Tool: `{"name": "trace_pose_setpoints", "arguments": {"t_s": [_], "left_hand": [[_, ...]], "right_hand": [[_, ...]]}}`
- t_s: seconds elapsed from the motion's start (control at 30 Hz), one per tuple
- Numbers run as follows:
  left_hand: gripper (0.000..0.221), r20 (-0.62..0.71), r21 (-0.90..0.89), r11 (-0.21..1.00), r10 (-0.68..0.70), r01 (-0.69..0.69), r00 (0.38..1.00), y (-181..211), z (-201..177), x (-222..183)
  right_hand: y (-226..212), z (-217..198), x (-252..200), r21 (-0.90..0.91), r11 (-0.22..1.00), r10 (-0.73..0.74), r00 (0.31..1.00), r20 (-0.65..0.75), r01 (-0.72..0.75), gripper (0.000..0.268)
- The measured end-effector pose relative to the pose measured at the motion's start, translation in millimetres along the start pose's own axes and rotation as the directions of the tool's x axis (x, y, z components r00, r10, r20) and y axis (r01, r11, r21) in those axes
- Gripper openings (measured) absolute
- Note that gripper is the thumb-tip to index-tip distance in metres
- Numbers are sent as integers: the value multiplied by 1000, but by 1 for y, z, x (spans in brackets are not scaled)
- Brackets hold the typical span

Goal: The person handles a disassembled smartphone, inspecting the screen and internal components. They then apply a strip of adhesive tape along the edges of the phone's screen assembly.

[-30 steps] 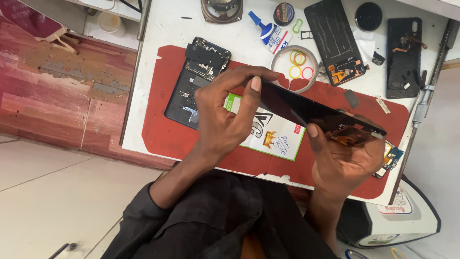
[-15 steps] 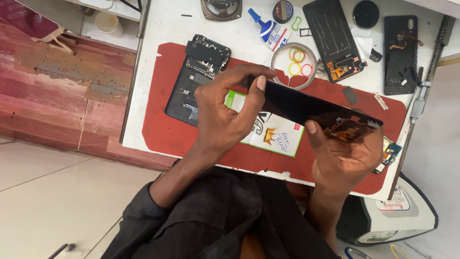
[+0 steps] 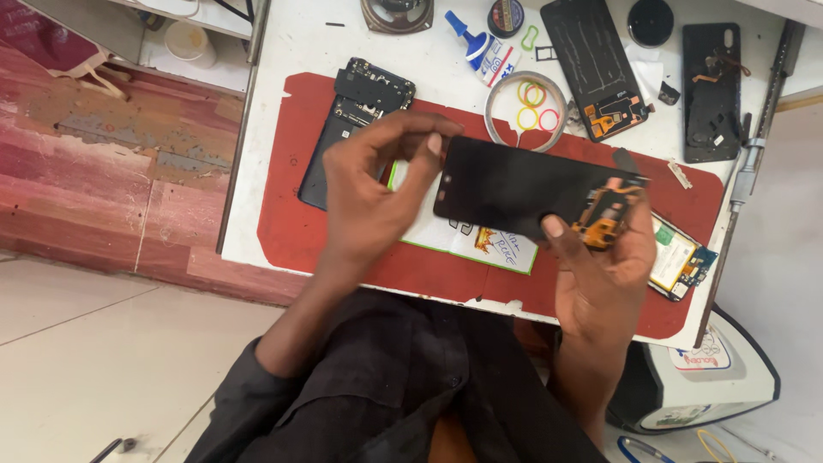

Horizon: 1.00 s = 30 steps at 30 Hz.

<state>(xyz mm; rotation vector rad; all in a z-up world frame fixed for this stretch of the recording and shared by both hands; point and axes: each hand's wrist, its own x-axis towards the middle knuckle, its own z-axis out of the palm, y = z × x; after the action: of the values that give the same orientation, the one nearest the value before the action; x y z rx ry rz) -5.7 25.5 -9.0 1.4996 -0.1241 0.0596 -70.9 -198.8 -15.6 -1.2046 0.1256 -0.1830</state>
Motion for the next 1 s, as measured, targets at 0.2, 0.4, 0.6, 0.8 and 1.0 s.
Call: {"name": "trace_pose_setpoints", "arguments": {"t_s": [0.2, 0.4, 0.6, 0.8, 1.0], "left_hand": [[69, 264, 62, 965, -260, 253, 929, 2, -27, -2], [96, 292, 391, 920, -128, 3, 948, 11, -30, -9], [87, 365, 511, 859, -177, -37, 914, 10, -25, -5], [79, 439, 593, 799, -212, -104, 873, 10, -26, -1], [81, 526, 613, 749, -148, -253, 837, 8, -30, 4]], "right_hand": [[4, 7, 1, -14, 968, 249, 968, -39, -250, 61], [1, -3, -1, -192, 931, 325, 945, 38, -312, 72], [-7, -18, 3, -356, 877, 334, 942, -28, -322, 60], [-15, -28, 11, -475, 836, 287, 957, -45, -273, 47], [-31, -2, 36, -842, 535, 50, 997, -52, -71, 29]]}}
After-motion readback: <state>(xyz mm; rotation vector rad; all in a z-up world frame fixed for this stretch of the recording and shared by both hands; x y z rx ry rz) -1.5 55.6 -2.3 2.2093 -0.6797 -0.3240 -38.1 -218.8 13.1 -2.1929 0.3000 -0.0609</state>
